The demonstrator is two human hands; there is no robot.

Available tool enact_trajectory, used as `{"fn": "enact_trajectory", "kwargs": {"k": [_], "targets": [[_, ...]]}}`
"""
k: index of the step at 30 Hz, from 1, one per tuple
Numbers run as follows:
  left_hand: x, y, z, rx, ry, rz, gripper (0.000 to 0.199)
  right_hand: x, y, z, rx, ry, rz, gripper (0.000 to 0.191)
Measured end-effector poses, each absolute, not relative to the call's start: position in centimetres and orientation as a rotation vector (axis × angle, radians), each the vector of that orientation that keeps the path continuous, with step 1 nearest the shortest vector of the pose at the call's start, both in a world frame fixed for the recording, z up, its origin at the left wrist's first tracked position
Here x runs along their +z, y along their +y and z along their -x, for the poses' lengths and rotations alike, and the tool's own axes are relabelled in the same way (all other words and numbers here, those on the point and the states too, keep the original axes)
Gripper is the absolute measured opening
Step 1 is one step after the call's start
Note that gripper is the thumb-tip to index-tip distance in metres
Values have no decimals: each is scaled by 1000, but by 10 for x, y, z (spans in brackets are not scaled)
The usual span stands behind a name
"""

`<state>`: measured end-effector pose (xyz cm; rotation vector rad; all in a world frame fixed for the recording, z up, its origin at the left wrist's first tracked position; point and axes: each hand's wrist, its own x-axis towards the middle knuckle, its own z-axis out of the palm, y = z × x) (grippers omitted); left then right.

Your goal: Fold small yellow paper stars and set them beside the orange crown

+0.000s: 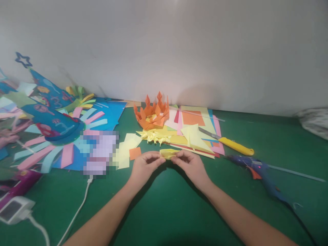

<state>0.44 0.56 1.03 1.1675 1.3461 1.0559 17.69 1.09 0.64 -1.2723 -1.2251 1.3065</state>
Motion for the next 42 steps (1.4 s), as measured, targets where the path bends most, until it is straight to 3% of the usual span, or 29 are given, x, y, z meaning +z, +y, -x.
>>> {"fn": "enact_trajectory", "kwargs": {"k": [17,23,42], "targets": [[8,2,-7,1021,1341,-1127,25,5,9,-177,1343,-1237,1249,39],[14,4,-9,1093,1172,-987,39,8,9,-176,1362,-1226,1253,41],[13,3,-7,1015,1193,-1076,17,3,10,-179,1451,-1238,1151,30]]}}
